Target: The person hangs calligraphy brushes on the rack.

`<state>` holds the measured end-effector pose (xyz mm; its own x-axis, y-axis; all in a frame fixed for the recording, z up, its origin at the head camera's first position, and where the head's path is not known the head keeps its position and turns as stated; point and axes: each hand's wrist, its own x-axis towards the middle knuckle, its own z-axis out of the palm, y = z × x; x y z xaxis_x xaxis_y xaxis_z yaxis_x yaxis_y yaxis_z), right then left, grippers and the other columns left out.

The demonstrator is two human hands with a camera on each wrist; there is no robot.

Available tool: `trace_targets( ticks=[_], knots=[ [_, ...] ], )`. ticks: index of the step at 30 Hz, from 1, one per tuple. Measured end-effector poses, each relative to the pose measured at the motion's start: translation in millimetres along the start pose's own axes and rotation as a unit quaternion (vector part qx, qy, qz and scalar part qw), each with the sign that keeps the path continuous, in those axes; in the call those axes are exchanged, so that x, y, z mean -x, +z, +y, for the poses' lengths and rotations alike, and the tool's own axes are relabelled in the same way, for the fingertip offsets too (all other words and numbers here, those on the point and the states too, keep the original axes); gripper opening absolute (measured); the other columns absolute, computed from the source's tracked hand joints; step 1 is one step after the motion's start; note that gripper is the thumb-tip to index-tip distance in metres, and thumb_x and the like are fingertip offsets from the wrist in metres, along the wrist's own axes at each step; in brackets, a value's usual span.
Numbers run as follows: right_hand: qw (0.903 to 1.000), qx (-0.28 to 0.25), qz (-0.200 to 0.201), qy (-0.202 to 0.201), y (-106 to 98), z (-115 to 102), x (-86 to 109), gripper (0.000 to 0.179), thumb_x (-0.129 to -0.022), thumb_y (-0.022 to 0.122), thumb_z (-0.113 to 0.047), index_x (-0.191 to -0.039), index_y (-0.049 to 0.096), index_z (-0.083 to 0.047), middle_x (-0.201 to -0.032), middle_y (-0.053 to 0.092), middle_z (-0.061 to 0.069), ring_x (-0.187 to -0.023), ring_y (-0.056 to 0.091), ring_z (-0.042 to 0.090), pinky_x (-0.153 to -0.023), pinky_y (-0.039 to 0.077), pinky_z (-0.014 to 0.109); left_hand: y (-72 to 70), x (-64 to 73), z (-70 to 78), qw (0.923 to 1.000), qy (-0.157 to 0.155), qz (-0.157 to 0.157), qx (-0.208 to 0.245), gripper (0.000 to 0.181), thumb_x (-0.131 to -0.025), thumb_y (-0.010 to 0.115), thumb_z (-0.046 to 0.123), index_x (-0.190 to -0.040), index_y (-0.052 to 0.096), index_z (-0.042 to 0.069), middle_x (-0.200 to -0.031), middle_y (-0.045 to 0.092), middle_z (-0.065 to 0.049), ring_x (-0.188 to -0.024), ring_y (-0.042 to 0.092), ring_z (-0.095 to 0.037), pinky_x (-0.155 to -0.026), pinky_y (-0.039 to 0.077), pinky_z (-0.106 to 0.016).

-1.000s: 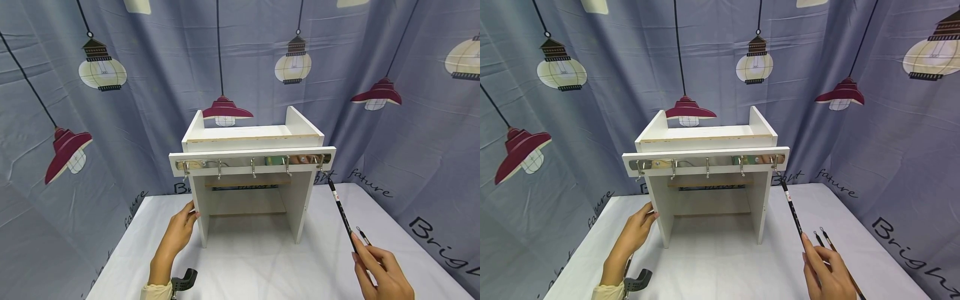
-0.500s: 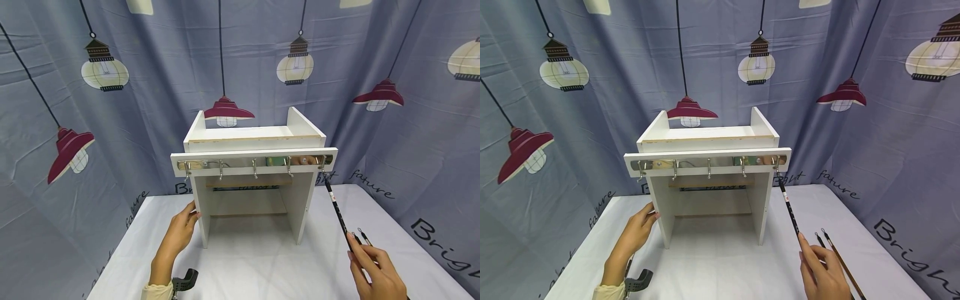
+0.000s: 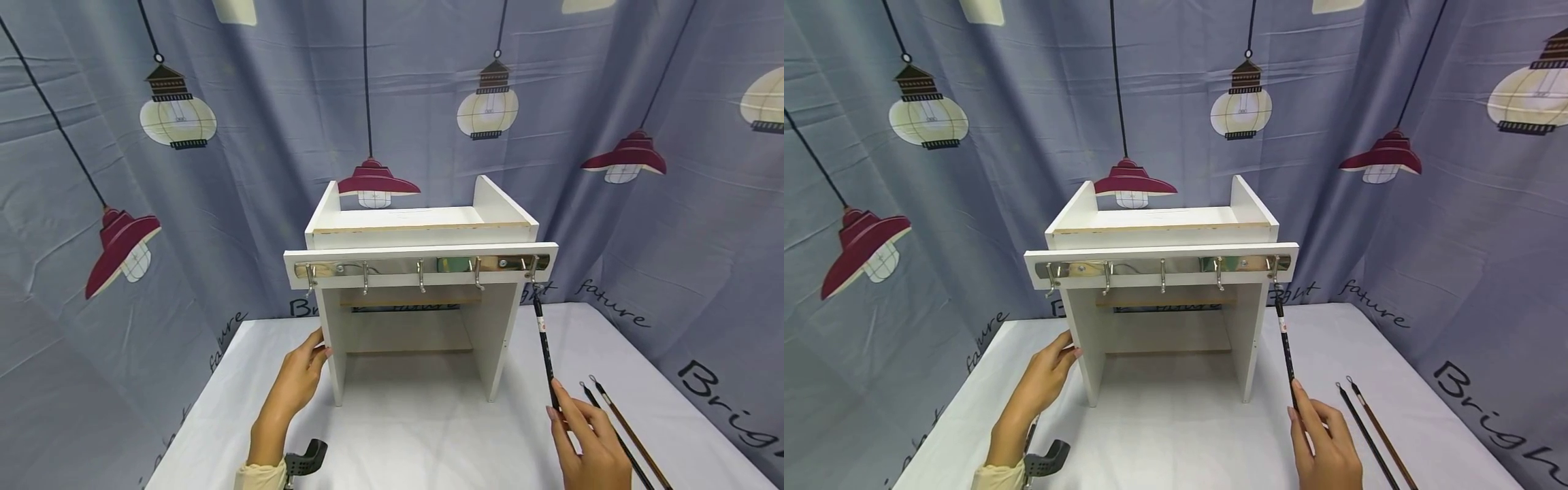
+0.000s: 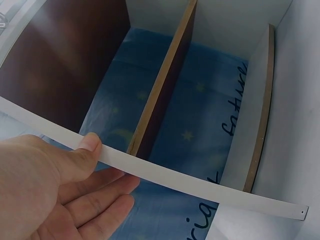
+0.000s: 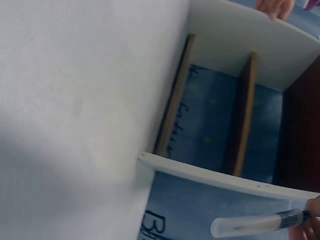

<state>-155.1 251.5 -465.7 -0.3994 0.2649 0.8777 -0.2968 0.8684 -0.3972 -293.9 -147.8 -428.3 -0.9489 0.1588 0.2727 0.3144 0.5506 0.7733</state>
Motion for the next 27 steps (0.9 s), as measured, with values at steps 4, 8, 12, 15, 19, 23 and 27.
trace_targets(
  ticks=[4,8,12,15,19,23,27],
  knots=[
    [0.9999,-0.009,-0.005,0.009,10,2,3.9,0.052,-0.107,0.056,-0.049,-0.131,0.076,-0.008,-0.096,0.07,0.017,-0.097,0.042,-0.029,-0.075,0.044,-0.003,0.0,-0.2,0.3,1.0,0.004,0.002,0.003,0.052,-0.111,0.054,0.011,-0.161,0.042,0.005,-0.158,0.051,-0.021,-0.136,0.059,-0.041,-0.111,0.049,-0.06],
    [0.9991,-0.029,-0.02,0.023,20,3,6.5,0.041,-0.097,0.077,-0.005,-0.137,0.071,-0.006,-0.102,0.07,0.019,-0.103,0.045,-0.028,-0.087,0.043,-0.005,-0.3,-0.3,-0.4,1.0,0.006,0.002,0.006,0.052,-0.111,0.054,0.011,-0.161,0.042,0.005,-0.158,0.051,-0.021,-0.136,0.059,-0.042,-0.111,0.049,-0.06],
    [0.9985,-0.031,-0.028,0.035,30,2,5.9,0.068,-0.078,0.082,0.02,-0.14,0.066,-0.001,-0.104,0.07,0.019,-0.104,0.045,-0.025,-0.092,0.04,-0.005,-0.8,-0.2,-1.4,0.9999,0.008,0.002,0.006,0.051,-0.111,0.055,0.011,-0.16,0.043,0.004,-0.158,0.051,-0.021,-0.136,0.06,-0.041,-0.111,0.049,-0.06],
    [0.9976,-0.02,-0.04,0.052,38,1,4.1,0.068,-0.078,0.083,0.019,-0.14,0.063,0.0,-0.104,0.07,0.017,-0.101,0.045,-0.022,-0.091,0.039,-0.006,-0.8,-0.8,-1.0,0.9999,0.009,0.001,0.006,0.052,-0.111,0.055,0.011,-0.161,0.042,0.004,-0.157,0.052,-0.021,-0.136,0.06,-0.041,-0.111,0.049,-0.06],
    [0.9934,0.002,-0.076,0.086,46,-1,0.7,0.063,-0.084,0.082,0.011,-0.141,0.06,-0.002,-0.106,0.07,0.012,-0.093,0.062,-0.002,-0.087,0.038,-0.006,-0.8,-1.2,-0.4,0.9999,0.008,0.002,0.007,0.052,-0.111,0.054,0.012,-0.161,0.042,0.005,-0.157,0.052,-0.021,-0.136,0.06,-0.041,-0.112,0.049,-0.06],
    [0.9877,0.005,-0.107,0.114,51,0,-3.1,0.059,-0.089,0.08,0.006,-0.143,0.057,-0.002,-0.106,0.069,0.011,-0.091,0.071,0.027,-0.084,0.037,-0.003,-0.9,-0.3,0.4,1.0,0.006,0.001,0.006,0.052,-0.111,0.055,0.012,-0.161,0.042,0.005,-0.157,0.052,-0.02,-0.136,0.06,-0.041,-0.111,0.049,-0.06],
    [0.9831,-0.006,-0.13,0.128,56,2,-6.0,0.058,-0.091,0.077,0.004,-0.144,0.055,-0.002,-0.106,0.068,0.011,-0.095,0.071,0.032,-0.085,0.037,0.0,-1.1,0.3,0.5,1.0,0.004,0.001,0.007,0.052,-0.111,0.055,0.012,-0.161,0.042,0.005,-0.158,0.051,-0.02,-0.137,0.06,-0.041,-0.112,0.049,-0.059]
  ],
)
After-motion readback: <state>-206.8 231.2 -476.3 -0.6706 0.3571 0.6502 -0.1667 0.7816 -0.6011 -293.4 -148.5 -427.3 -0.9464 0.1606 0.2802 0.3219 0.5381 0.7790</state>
